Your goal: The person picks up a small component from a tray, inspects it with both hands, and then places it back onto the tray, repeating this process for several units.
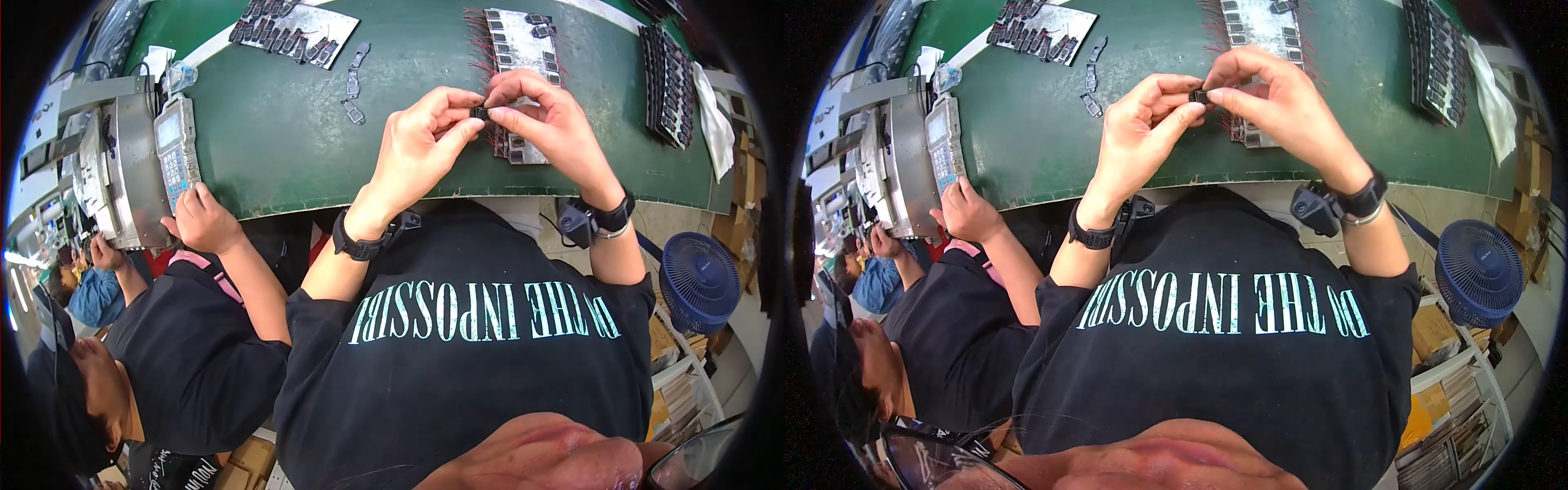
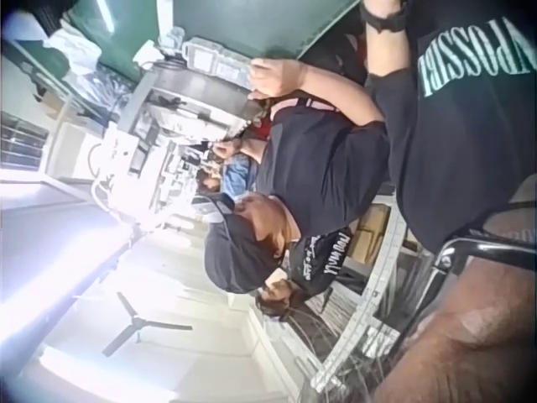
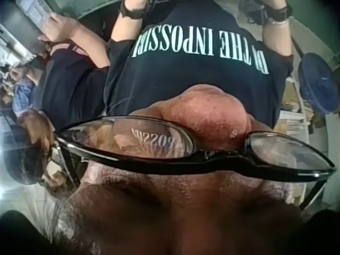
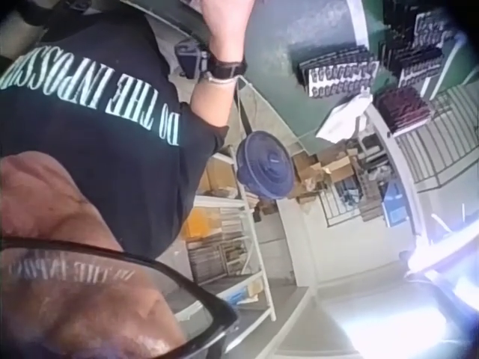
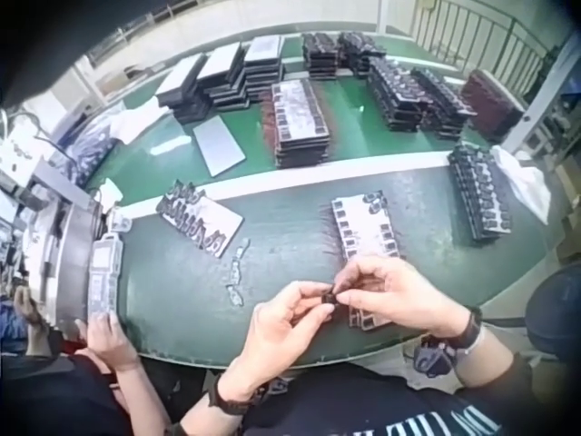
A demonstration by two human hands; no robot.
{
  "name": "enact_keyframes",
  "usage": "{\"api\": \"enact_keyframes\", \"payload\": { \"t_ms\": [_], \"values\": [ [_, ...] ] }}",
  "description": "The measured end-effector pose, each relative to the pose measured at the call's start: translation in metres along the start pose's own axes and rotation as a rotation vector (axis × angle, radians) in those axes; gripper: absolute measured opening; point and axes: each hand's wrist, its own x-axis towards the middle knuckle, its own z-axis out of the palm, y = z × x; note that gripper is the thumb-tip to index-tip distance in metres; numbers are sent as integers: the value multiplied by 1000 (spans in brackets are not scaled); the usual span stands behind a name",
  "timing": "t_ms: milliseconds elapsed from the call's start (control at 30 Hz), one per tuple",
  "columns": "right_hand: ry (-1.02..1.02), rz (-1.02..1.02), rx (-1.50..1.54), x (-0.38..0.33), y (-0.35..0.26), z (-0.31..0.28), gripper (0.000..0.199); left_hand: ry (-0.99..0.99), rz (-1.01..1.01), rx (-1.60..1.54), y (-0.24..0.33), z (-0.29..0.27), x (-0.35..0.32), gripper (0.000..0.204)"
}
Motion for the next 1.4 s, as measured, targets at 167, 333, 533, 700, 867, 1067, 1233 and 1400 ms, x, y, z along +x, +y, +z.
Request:
{"api": "enact_keyframes", "payload": {
  "t_ms": [167,333,533,700,867,1067,1233,1400],
  "values": [
    [-223,292,151,7,1,-17,14,-68,0,55,2,-3,1,22],
    [-205,222,99,5,0,-12,20,-76,-2,53,1,0,1,21],
    [-49,87,-90,-6,1,5,21,-13,-52,-113,-10,11,-2,19],
    [53,-80,-470,-19,-8,20,24,-43,-197,-180,-4,15,-5,19],
    [169,-23,-355,-14,-12,-14,21,39,-80,-70,5,22,-8,25],
    [335,-18,-500,28,20,-93,18,13,-68,-91,5,23,-10,32],
    [357,-25,-621,31,32,-96,18,22,-92,-152,-6,25,-16,24],
    [357,-103,-673,31,34,-89,17,-68,-83,-72,-15,19,-19,23]
  ]
}}
